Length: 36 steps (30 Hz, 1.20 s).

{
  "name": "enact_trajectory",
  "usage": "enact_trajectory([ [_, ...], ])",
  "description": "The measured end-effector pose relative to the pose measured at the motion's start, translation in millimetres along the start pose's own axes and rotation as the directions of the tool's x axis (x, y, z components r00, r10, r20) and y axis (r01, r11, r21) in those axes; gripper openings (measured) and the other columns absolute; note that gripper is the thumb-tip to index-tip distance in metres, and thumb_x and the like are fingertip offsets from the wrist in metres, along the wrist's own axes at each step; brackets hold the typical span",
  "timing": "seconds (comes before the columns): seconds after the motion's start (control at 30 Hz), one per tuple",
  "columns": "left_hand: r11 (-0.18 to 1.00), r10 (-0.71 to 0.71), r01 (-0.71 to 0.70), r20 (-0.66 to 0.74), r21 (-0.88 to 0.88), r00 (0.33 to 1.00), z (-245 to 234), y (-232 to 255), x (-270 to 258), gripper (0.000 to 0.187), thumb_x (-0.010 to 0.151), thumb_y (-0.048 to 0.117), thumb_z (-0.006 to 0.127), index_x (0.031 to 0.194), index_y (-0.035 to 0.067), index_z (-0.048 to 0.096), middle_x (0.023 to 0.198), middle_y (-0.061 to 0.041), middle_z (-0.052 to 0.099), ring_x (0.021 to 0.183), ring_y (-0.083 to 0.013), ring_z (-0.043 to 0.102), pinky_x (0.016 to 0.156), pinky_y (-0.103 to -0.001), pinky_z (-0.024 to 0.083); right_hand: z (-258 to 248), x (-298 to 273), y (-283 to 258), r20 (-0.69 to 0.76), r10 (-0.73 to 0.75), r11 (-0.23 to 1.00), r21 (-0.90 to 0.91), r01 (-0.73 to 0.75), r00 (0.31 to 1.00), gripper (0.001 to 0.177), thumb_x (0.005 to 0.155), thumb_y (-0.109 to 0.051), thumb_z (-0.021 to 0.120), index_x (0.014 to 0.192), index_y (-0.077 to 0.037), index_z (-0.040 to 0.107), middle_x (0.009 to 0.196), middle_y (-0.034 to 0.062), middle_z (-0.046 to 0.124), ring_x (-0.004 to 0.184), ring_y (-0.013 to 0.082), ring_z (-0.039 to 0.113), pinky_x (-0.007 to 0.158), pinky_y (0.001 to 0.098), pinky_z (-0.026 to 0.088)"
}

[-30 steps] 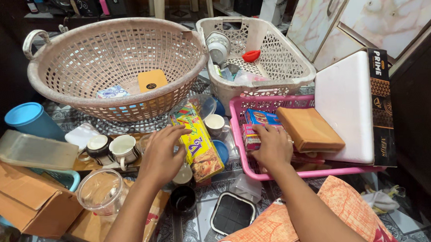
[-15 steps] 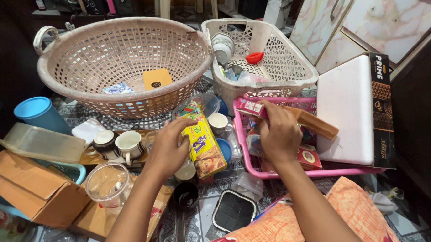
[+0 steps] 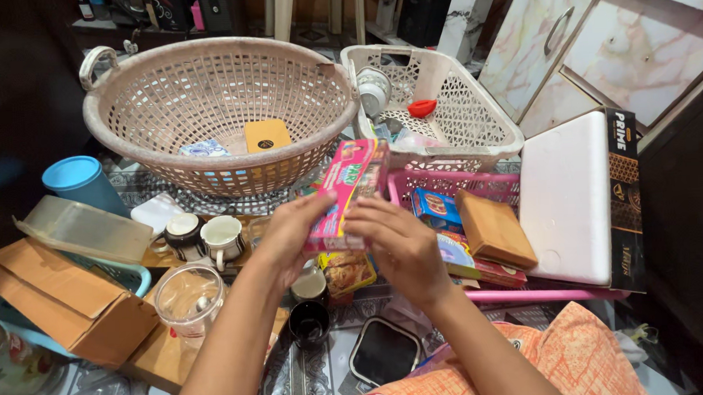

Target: The person sits on the floor and sorts various household items into baskets and containers. They handle a floral plate, a small box, plastic containers, mugs, and food packages, placing them into different baskets and a pink tray.

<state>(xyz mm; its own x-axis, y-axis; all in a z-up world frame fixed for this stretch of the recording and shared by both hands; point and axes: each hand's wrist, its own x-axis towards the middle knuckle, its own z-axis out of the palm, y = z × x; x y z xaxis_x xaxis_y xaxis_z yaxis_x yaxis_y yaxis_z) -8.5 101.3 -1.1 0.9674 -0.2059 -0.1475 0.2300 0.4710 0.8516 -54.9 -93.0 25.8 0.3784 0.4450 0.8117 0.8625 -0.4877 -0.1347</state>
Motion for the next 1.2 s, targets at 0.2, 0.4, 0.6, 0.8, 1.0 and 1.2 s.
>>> enact_trajectory([
  [0.2, 0.998, 0.064, -0.063, -0.061, 0.029, 0.996, -13, -12, 4, 0.044, 0.091, 0.007, 0.066, 0.133, -0.003, 0.06, 0.111, -0.015, 0.076, 0.087, -0.0187, 0.076, 0.073, -0.036, 0.065, 5, -20, 21, 0.164, 0.207, 0.967, 0.114, -0.227, 0.965, 0.084, 0.062, -0.014, 0.085, 0.14, -0.005, 0.055, 0.143, 0.0142, 0.059, 0.138, 0.0296, 0.051, 0.115, 0.0447, 0.041],
  [0.4, 0.98, 0.125, -0.105, -0.115, 0.168, 0.985, -11, -22, 7, 0.051, 0.088, 0.003, 0.066, 0.138, 0.001, 0.055, 0.117, -0.013, 0.075, 0.093, -0.0163, 0.075, 0.077, -0.032, 0.063, 29, -31, 45, 0.299, 0.701, 0.226, 0.768, -0.6, 0.648, 0.068, 0.093, -0.013, 0.058, 0.157, -0.008, 0.034, 0.16, 0.0072, 0.041, 0.142, 0.0265, 0.051, 0.101, 0.0369, 0.05],
  [0.6, 0.922, 0.174, -0.176, 0.036, 0.344, 0.984, -6, -35, 5, 0.052, 0.09, 0.016, 0.07, 0.138, 0.0, 0.059, 0.119, -0.011, 0.075, 0.093, -0.013, 0.073, 0.08, -0.031, 0.061, 48, -45, 48, 0.321, 0.743, 0.27, 0.658, -0.702, 0.587, 0.092, 0.084, -0.014, 0.079, 0.157, -0.003, 0.025, 0.152, 0.0161, 0.048, 0.13, 0.0254, 0.055, 0.097, 0.0361, 0.055],
  [0.8, 0.299, 0.255, -0.119, 0.041, 0.947, 0.966, -11, -28, -9, 0.054, 0.096, 0.043, 0.06, 0.139, 0.011, 0.063, 0.12, -0.013, 0.074, 0.121, -0.0289, 0.059, 0.105, -0.042, 0.047, 60, -61, 64, 0.353, 0.766, 0.174, 0.691, -0.701, 0.538, 0.102, 0.079, -0.016, 0.079, 0.157, 0.001, 0.015, 0.16, 0.0179, 0.038, 0.129, 0.0277, 0.057, 0.099, 0.0389, 0.054],
  [1.0, -0.272, 0.309, 0.025, 0.063, 0.962, 0.949, -35, -15, -22, 0.066, 0.093, 0.057, 0.055, 0.147, 0.019, 0.048, 0.156, -0.005, 0.042, 0.148, -0.034, 0.028, 0.12, -0.058, 0.022, 71, -83, 57, 0.18, 0.643, 0.728, 0.158, -0.667, 0.744, 0.092, 0.081, -0.02, 0.081, 0.154, 0.008, 0.033, 0.157, 0.0267, 0.043, 0.146, 0.0347, 0.042, 0.117, 0.039, 0.032],
  [1.2, -0.156, 0.117, 0.214, -0.197, 0.964, 0.973, -27, -9, -27, 0.084, 0.088, 0.067, 0.058, 0.157, 0.026, 0.033, 0.17, 0.003, 0.018, 0.153, -0.0306, 0.006, 0.116, -0.067, 0.02, 74, -79, 45, 0.19, 0.642, 0.762, -0.053, -0.646, 0.743, 0.082, 0.083, -0.036, 0.08, 0.147, 0.004, 0.046, 0.146, 0.0258, 0.055, 0.136, 0.037, 0.055, 0.112, 0.0415, 0.043],
])
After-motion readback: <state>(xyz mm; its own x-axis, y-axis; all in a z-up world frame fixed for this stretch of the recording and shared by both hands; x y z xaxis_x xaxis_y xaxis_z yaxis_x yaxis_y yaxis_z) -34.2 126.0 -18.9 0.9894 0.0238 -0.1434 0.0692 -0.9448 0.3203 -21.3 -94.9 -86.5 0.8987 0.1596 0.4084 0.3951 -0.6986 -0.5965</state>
